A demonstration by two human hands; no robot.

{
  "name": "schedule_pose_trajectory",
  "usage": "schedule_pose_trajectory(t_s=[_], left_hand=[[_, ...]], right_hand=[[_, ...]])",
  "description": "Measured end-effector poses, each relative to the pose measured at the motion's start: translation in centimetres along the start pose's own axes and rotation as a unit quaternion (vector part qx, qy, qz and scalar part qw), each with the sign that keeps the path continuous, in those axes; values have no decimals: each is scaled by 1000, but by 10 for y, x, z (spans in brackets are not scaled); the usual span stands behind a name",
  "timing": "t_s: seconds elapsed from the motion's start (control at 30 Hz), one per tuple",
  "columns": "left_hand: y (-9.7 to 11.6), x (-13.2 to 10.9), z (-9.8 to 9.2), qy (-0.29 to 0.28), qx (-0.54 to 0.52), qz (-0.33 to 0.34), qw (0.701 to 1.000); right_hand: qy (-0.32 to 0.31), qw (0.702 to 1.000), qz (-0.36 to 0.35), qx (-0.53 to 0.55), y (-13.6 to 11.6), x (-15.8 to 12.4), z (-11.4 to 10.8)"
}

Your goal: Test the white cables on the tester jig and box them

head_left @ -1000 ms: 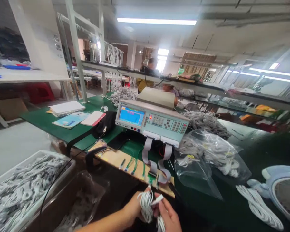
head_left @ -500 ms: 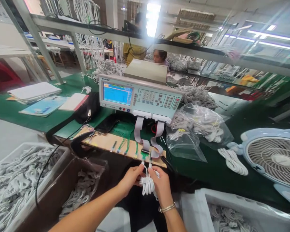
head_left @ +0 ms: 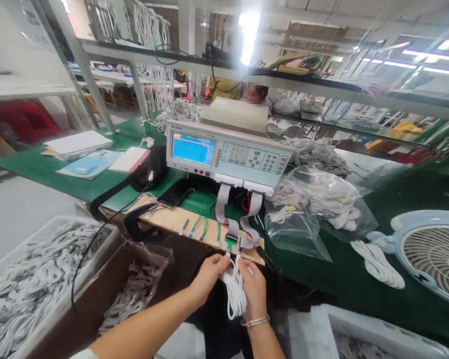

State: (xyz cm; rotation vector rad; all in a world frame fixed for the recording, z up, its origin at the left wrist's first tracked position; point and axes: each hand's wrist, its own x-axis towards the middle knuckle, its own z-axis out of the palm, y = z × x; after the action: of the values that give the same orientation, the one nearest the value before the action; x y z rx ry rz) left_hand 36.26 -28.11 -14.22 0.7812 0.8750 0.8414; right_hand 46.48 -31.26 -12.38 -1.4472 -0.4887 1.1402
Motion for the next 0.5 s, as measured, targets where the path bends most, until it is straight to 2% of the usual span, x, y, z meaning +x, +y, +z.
schedule_pose_trajectory(t_s=[0.23, 0.3, 0.4, 0.5], left_hand=[[16, -5, -1, 34, 39, -56, 997], [19, -5, 2, 20, -11, -78, 997], [21, -3, 9, -8, -96, -147, 984], [21, 0, 16, -8, -130, -177, 975]], right_hand=[[-12, 991, -71, -116, -14, -2, -14], [-32, 991, -55, -119, -15, 1, -16], [-56, 993, -25, -103, -16, 3, -15], [-68, 991, -38, -105, -20, 3, -11]])
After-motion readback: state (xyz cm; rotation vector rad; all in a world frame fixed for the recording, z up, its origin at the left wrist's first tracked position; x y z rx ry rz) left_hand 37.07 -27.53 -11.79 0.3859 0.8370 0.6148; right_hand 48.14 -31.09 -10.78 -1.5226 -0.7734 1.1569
